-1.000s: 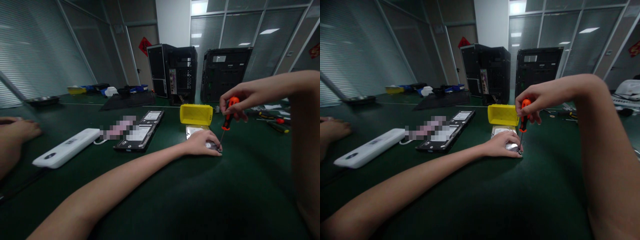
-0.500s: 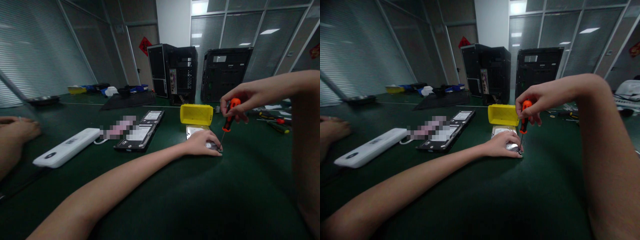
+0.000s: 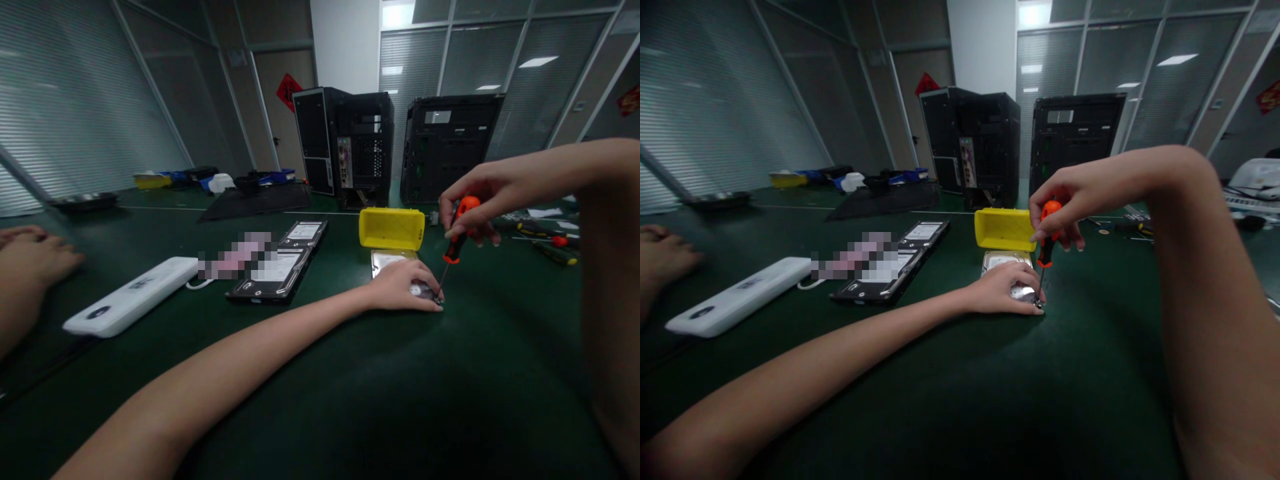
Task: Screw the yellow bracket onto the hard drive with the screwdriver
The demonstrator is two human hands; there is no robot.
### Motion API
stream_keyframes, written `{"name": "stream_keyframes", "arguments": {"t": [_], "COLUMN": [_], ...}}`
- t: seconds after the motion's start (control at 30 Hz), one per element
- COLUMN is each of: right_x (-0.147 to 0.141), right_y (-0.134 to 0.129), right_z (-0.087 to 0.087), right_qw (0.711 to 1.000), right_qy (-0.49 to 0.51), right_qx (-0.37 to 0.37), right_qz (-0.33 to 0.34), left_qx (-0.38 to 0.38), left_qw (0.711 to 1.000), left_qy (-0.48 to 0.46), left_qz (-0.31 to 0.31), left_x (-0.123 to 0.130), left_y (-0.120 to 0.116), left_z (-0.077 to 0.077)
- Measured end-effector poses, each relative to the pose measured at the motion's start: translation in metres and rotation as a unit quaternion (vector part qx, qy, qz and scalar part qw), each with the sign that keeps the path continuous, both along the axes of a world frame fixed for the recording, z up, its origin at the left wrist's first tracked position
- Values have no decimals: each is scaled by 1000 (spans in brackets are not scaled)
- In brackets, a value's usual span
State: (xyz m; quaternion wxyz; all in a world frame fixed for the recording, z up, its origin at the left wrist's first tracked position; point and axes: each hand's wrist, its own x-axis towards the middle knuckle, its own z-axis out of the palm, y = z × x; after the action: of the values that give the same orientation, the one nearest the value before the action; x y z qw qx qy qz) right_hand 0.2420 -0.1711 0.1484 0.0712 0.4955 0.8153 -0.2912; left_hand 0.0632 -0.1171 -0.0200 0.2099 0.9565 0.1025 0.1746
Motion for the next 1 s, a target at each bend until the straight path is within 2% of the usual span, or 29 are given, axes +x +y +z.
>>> {"name": "stream_keyframes", "arguments": {"t": [0.23, 0.6, 1.0], "right_x": [2, -1, 3], "right_y": [-2, 1, 13], "right_z": [0, -2, -8], "right_qw": [1000, 1000, 996], "right_qy": [0, 11, -14], "right_qx": [-1, 3, 81], "right_qz": [12, -11, -21], "left_qx": [-16, -18, -19], "left_qw": [1000, 1000, 1000], "left_qy": [7, 7, 5], "left_qz": [3, 3, 3], "left_x": [0, 1, 2], "left_y": [-1, -3, -3], "left_z": [1, 2, 2]}}
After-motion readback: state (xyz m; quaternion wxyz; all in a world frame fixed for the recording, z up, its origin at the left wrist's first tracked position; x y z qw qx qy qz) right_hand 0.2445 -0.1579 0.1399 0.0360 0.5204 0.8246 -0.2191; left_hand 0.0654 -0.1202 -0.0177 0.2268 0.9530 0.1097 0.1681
